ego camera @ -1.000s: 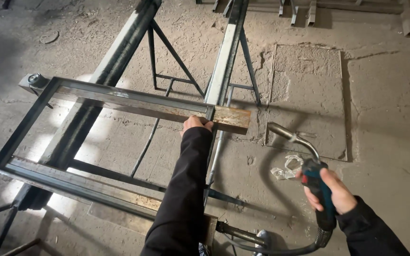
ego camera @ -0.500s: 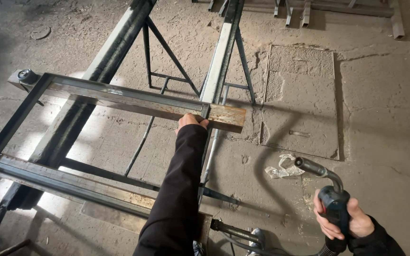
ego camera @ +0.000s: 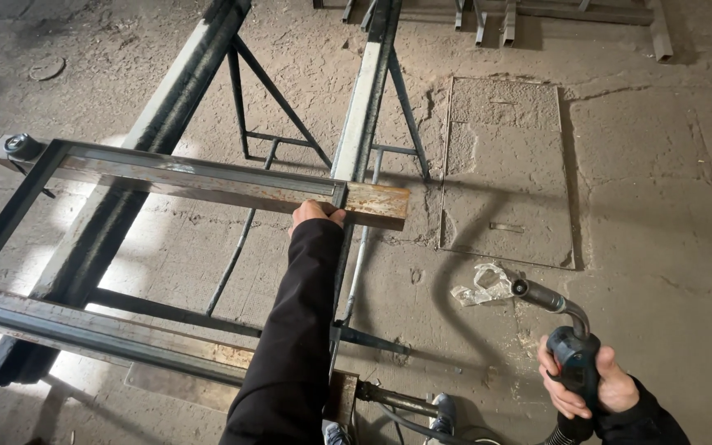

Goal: The person positions a rectangular steel frame on supports, measures its diagonals and edges with a tape measure, then picks up a welding torch and welds the frame joint, producing sparks as the arc strikes.

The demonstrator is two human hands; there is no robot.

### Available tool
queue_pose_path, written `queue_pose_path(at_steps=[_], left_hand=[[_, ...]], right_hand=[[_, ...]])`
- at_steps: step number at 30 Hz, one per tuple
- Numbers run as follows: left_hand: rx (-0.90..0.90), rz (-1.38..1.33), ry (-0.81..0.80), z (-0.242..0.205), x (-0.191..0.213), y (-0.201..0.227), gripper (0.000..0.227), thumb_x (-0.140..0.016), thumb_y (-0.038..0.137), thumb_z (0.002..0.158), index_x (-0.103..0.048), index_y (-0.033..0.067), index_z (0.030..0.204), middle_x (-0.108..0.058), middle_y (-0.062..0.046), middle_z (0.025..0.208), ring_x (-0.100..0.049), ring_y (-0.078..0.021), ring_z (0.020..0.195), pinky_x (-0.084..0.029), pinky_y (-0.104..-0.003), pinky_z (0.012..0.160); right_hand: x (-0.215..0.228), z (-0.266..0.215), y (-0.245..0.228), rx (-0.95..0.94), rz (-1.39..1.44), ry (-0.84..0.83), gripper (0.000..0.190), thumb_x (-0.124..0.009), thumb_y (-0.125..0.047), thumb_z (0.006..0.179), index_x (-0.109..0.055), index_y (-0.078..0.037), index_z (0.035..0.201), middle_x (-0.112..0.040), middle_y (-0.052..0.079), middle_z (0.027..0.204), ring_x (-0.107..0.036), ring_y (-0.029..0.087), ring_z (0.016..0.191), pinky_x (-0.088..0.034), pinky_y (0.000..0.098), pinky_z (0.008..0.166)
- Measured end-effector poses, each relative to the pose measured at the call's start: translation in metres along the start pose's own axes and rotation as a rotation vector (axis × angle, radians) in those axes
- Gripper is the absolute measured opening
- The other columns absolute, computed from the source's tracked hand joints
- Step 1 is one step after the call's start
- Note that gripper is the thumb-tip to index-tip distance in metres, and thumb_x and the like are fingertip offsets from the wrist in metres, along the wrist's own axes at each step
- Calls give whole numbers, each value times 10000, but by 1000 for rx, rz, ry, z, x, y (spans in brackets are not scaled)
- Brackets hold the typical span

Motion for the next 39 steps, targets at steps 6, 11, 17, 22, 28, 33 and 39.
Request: queue_pose_path(at_steps=[6,11,17,22,28,33,39], left_hand=[[2,-8,-6,1,0,-1,230,-842,332,832,-831,162,986,-792,-74,1013,-732,-253,978,-519,-422,963],[13,-34,7,-1,1,-2,228,-842,320,828,-829,163,993,-781,-80,1036,-733,-265,1001,-549,-408,951],[-20,-30,26,-6,8,3,207,-835,294,820,-835,153,972,-780,-88,1029,-719,-276,1015,-529,-414,962],[-70,-39,13,-3,1,-1,190,-811,280,836,-829,151,975,-785,-88,1019,-732,-270,995,-543,-412,967],[-131,40,69,10,-2,-14,197,-803,284,849,-829,154,995,-786,-57,1033,-703,-253,1031,-470,-449,982],[-645,-164,471,-14,37,-56,320,-857,352,829,-799,84,996,-763,-115,990,-719,-293,975,-554,-396,879],[-873,-380,207,-251,108,-45,100,-767,59,841,-742,20,930,-767,-95,849,-782,-179,800,-594,-285,756]], right_hand=[[-4,-4,1,40,-17,34,951,-614,-782,791,-460,118,1056,-507,82,519,-449,147,325,-426,304,348],[-1,-13,5,38,-48,102,985,-587,-769,801,-437,116,1207,-510,89,529,-450,146,335,-408,309,352],[17,-34,26,31,-83,259,1040,-547,-797,778,-439,108,1277,-463,76,504,-422,159,333,-381,323,349],[30,-58,47,29,-78,448,1076,-500,-824,760,-449,103,1304,-436,78,500,-396,160,337,-351,339,341],[66,-82,74,41,-87,667,1096,-485,-841,805,-434,127,1316,-405,95,514,-419,211,360,-348,384,351],[26,-90,73,131,1,519,1056,-490,-813,796,-427,113,1300,-433,80,528,-401,166,369,-334,335,364],[-20,-109,100,235,139,214,1000,-568,-759,849,-395,112,1307,-512,117,629,-457,182,452,-389,330,459]])
Point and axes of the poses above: each hand's wrist, its own z-axis towards the middle knuckle, its own x-axis out of the back of the hand, y = z × x, the point moved 2 cm from there along z, towards the middle knuckle
